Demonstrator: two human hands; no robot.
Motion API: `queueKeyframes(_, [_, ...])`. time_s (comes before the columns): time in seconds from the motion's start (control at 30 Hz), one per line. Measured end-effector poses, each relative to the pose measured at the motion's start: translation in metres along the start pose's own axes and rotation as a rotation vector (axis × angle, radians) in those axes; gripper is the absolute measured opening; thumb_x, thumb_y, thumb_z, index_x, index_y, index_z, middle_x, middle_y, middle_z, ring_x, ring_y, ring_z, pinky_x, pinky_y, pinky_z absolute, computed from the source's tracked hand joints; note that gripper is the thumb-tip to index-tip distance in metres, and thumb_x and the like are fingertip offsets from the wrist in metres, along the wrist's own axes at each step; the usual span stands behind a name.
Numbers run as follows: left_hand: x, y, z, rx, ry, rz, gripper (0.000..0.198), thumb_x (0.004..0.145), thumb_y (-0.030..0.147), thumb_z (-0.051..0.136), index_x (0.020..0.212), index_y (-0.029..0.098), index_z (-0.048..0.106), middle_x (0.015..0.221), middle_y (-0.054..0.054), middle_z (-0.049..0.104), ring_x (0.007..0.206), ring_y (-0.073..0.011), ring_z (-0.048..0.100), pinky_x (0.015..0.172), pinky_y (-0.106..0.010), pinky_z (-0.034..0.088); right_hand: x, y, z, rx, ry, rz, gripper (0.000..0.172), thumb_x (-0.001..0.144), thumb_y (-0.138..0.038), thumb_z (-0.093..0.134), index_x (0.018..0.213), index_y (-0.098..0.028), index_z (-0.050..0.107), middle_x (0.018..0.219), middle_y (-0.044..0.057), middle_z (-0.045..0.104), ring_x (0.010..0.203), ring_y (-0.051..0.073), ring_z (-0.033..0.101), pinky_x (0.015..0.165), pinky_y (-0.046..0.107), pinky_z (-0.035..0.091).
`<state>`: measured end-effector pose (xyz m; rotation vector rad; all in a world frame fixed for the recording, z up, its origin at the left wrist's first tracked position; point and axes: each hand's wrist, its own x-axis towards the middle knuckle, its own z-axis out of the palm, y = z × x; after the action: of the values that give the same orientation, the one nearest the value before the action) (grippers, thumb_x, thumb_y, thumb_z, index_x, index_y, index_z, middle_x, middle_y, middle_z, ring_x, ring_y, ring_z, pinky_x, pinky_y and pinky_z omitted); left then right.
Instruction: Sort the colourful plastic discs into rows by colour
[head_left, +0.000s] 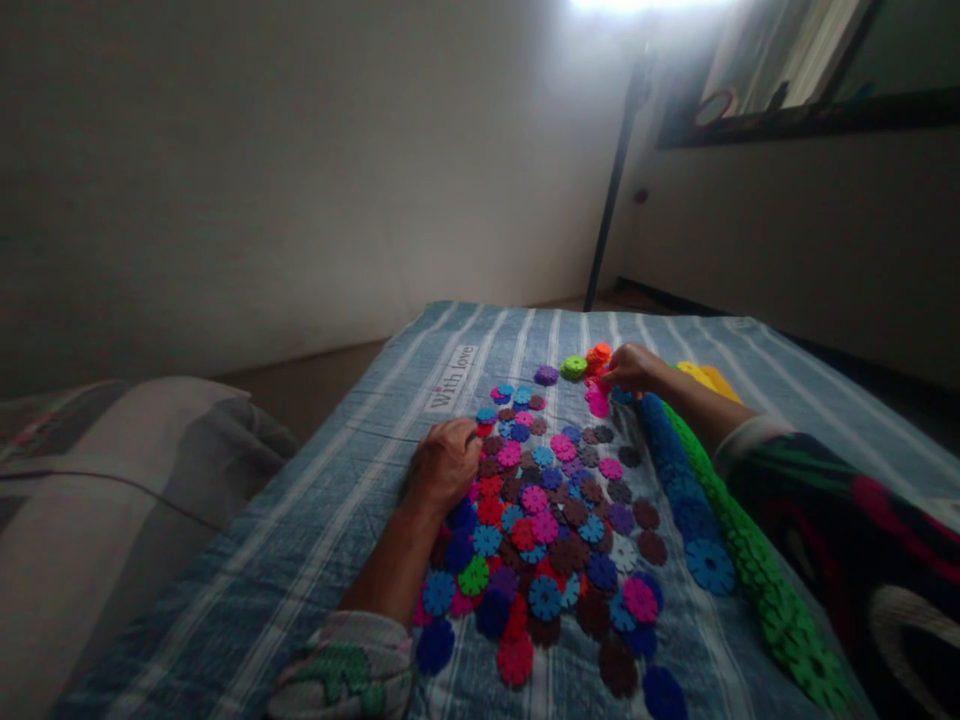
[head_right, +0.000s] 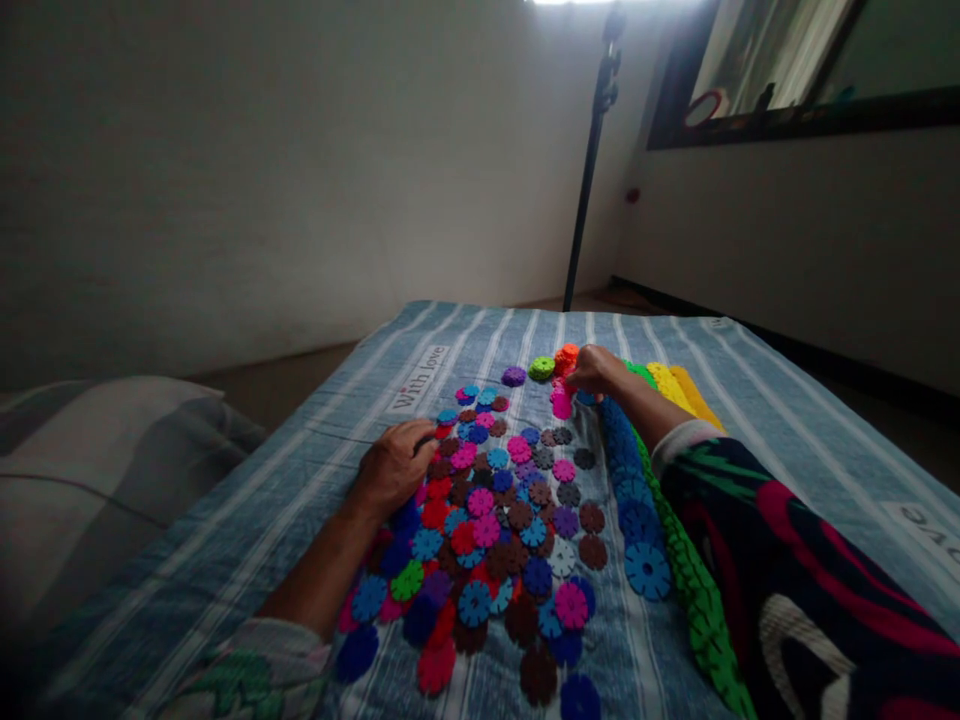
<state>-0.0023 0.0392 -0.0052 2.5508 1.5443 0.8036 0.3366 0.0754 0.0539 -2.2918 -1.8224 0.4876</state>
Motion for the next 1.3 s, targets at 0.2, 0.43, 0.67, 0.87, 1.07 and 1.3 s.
queueKeyframes(0.2, [0.000, -0.001, 0.002, 0.016, 0.007, 0.003, 0.018, 0.083, 0.019, 0.047, 0.087, 0.019, 0.065, 0.100, -0.007, 0.071, 0.099, -0.0222, 0.063, 0.096, -0.036, 0.049, 0.006, 0.002, 0.003, -0.014, 0.002, 0.013, 0.025, 0.073, -0.033, 0.068, 0.063, -0.010, 0.067, 0.049, 0.007, 0.061, 0.044, 0.017, 0.060, 0.043, 0.022, 0.041])
queueKeyframes(0.43, [0.001, 0.003, -0.001, 0.032, 0.000, -0.016, 0.018, 0.082, 0.019, 0.048, 0.087, 0.020, 0.066, 0.099, -0.006, 0.072, 0.099, -0.0214, 0.064, 0.094, -0.034, 0.050, -0.009, 0.004, -0.004, 0.015, 0.082, -0.035, 0.025, 0.085, -0.026, 0.055, 0.069, -0.011, 0.066, 0.051, 0.004, 0.061, 0.041, 0.013, 0.058, 0.044, 0.020, 0.040])
queueKeyframes(0.67, [0.003, 0.005, -0.004, 0.030, -0.018, -0.028, 0.020, 0.082, 0.019, 0.048, 0.089, 0.019, 0.067, 0.101, -0.007, 0.072, 0.100, -0.0225, 0.064, 0.096, -0.036, 0.049, -0.051, -0.014, -0.005, -0.006, 0.116, -0.158, 0.024, 0.086, -0.018, 0.048, 0.072, -0.012, 0.067, 0.052, 0.001, 0.059, 0.039, 0.009, 0.055, 0.045, 0.019, 0.037])
queueKeyframes(0.87, [0.003, 0.005, -0.004, 0.028, -0.031, -0.025, 0.022, 0.082, 0.020, 0.047, 0.091, 0.019, 0.068, 0.105, -0.007, 0.071, 0.102, -0.0225, 0.064, 0.097, -0.035, 0.049, -0.104, -0.047, 0.017, -0.061, 0.025, -0.404, 0.016, 0.080, -0.014, 0.056, 0.079, -0.014, 0.072, 0.062, 0.000, 0.063, 0.052, 0.008, 0.054, 0.052, 0.018, 0.033])
queueKeyframes(1.07, [0.005, 0.002, 0.001, 0.024, -0.022, -0.019, 0.021, 0.082, 0.021, 0.047, 0.091, 0.020, 0.067, 0.105, -0.007, 0.071, 0.105, -0.0212, 0.063, 0.098, -0.034, 0.047, -0.133, -0.066, 0.035, -0.108, -0.068, -0.549, 0.014, 0.081, -0.020, 0.059, 0.082, -0.018, 0.073, 0.066, 0.001, 0.066, 0.058, 0.009, 0.053, 0.053, 0.021, 0.029])
queueKeyframes(1.3, [0.006, 0.006, 0.001, 0.035, -0.014, -0.015, 0.020, 0.081, 0.021, 0.049, 0.089, 0.020, 0.067, 0.100, -0.007, 0.072, 0.101, -0.0214, 0.063, 0.096, -0.034, 0.048, -0.139, -0.067, 0.038, -0.195, -0.077, -0.482, 0.020, 0.083, -0.022, 0.057, 0.095, -0.022, 0.073, 0.071, 0.003, 0.069, 0.066, 0.014, 0.060, 0.057, 0.022, 0.034])
